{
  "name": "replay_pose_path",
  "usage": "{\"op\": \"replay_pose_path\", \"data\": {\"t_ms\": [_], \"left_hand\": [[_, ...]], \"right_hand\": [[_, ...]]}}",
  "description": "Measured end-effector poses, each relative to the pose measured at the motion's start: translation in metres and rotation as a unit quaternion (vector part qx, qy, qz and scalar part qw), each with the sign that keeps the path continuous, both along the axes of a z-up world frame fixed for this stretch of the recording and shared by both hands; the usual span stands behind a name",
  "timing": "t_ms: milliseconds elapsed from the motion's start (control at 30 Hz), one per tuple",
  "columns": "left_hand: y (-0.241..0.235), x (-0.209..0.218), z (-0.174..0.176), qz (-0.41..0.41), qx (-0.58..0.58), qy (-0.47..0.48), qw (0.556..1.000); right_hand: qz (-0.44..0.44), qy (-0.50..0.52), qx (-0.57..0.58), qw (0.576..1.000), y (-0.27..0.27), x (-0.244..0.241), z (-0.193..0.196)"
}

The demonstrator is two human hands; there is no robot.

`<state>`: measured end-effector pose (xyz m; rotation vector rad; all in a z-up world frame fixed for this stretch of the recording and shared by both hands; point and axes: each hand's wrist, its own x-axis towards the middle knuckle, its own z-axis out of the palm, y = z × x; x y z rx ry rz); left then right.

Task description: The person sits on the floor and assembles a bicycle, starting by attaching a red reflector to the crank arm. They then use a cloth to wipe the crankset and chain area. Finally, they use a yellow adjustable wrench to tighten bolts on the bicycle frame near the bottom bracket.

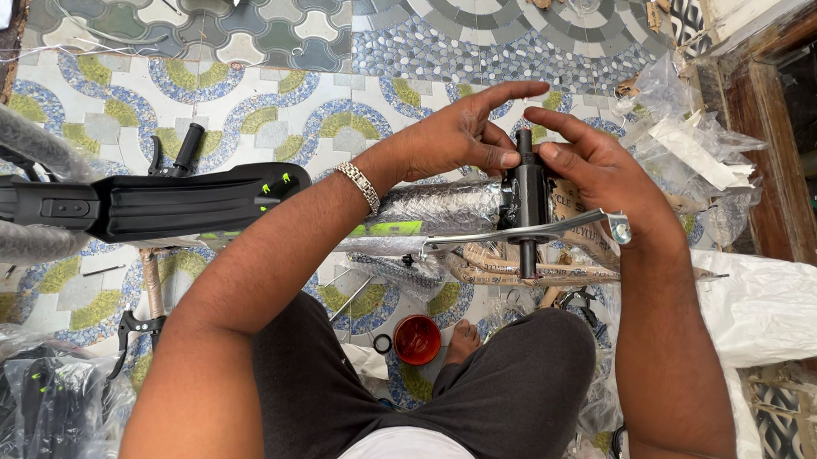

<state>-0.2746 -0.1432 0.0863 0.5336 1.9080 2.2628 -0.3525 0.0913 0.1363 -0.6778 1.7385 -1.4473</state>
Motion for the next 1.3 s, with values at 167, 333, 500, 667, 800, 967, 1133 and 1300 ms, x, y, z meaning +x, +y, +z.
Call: {"op": "replay_pose_path", "data": {"t_ms": [167, 333, 500, 667, 800, 967, 1133, 1300], "left_hand": [[0.002, 0.006, 0.012, 0.05, -0.051, -0.032, 0.997], [0.006, 0.014, 0.018, 0.068, -0.053, -0.046, 0.995], [0.012, 0.017, 0.012, 0.08, 0.002, -0.095, 0.992], [0.018, 0.017, 0.012, 0.121, -0.004, -0.131, 0.984], [0.021, 0.019, 0.012, 0.133, -0.002, -0.112, 0.985], [0.021, 0.02, 0.011, 0.133, 0.007, -0.087, 0.987], [0.022, 0.026, 0.015, 0.161, -0.059, -0.051, 0.984], [0.023, 0.035, 0.023, 0.22, -0.186, 0.036, 0.957]], "right_hand": [[-0.005, -0.016, -0.034, 0.999, 0.003, 0.005, -0.001], [-0.043, 0.008, -0.049, 0.998, 0.002, 0.016, 0.003], [-0.074, -0.018, -0.072, 0.995, 0.004, 0.016, -0.003], [-0.067, -0.023, -0.063, 0.995, 0.007, 0.007, -0.001], [-0.075, 0.017, 0.005, 0.997, 0.005, 0.004, 0.005], [-0.027, 0.048, 0.089, 0.994, -0.002, -0.007, 0.013], [0.02, 0.081, 0.153, 0.985, -0.014, -0.009, 0.012], [0.009, 0.03, 0.106, 0.994, -0.014, -0.007, 0.008]]}}
